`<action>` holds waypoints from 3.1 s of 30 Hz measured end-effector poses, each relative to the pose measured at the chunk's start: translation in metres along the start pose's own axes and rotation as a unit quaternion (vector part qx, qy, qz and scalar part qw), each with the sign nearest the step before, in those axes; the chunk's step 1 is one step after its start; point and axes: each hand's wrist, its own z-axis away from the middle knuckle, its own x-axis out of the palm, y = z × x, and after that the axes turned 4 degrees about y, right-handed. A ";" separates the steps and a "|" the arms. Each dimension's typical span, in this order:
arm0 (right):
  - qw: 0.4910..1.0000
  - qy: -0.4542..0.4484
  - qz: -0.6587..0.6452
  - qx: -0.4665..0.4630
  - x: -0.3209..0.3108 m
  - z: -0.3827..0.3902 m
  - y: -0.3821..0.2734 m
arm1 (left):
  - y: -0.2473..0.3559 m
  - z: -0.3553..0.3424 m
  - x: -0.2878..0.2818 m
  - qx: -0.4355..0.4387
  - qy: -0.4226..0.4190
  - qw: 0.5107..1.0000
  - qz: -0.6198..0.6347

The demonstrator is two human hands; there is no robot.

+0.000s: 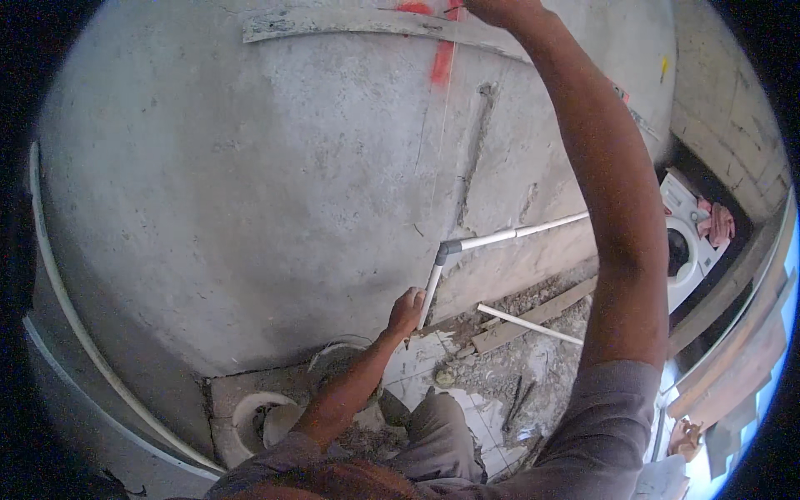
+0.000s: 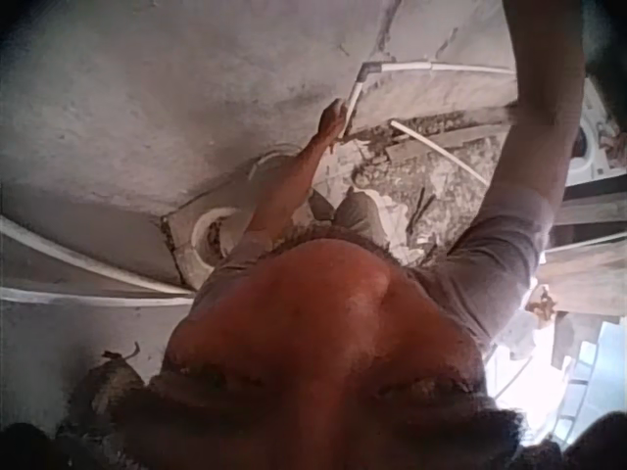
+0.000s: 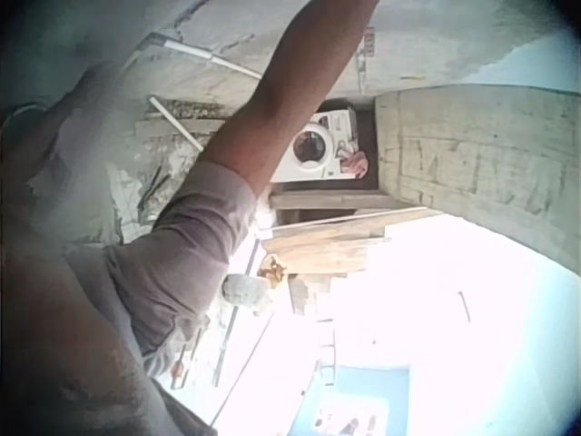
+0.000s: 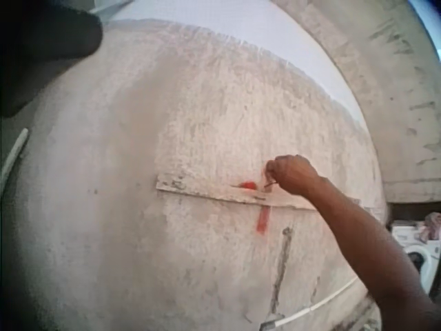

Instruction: The person is seen applying mortar or cement to a small piece of tile or plumbing fixture in a renovation area.

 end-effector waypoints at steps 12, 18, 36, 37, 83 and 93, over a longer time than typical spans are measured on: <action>0.995 -0.024 0.074 -0.068 0.002 0.018 -0.017 | -0.018 0.005 -0.005 0.030 0.009 0.999 0.010; 1.000 0.002 0.016 0.011 0.036 -0.011 0.042 | -0.014 0.013 0.002 0.098 0.019 0.995 -0.006; 0.998 -0.048 0.043 0.020 0.001 0.017 -0.061 | -0.017 0.014 -0.012 0.023 0.038 0.998 0.035; 0.998 -0.033 0.059 0.007 0.011 0.022 -0.060 | -0.015 0.014 -0.010 0.005 0.026 0.999 0.036; 0.657 -0.425 -0.622 0.037 -0.014 0.329 -0.309 | -0.058 0.004 -0.004 -0.022 -0.088 0.996 -0.027; 0.529 -0.449 -0.720 0.030 -0.045 0.450 -0.394 | -0.130 -0.026 0.008 -0.024 -0.350 0.935 0.057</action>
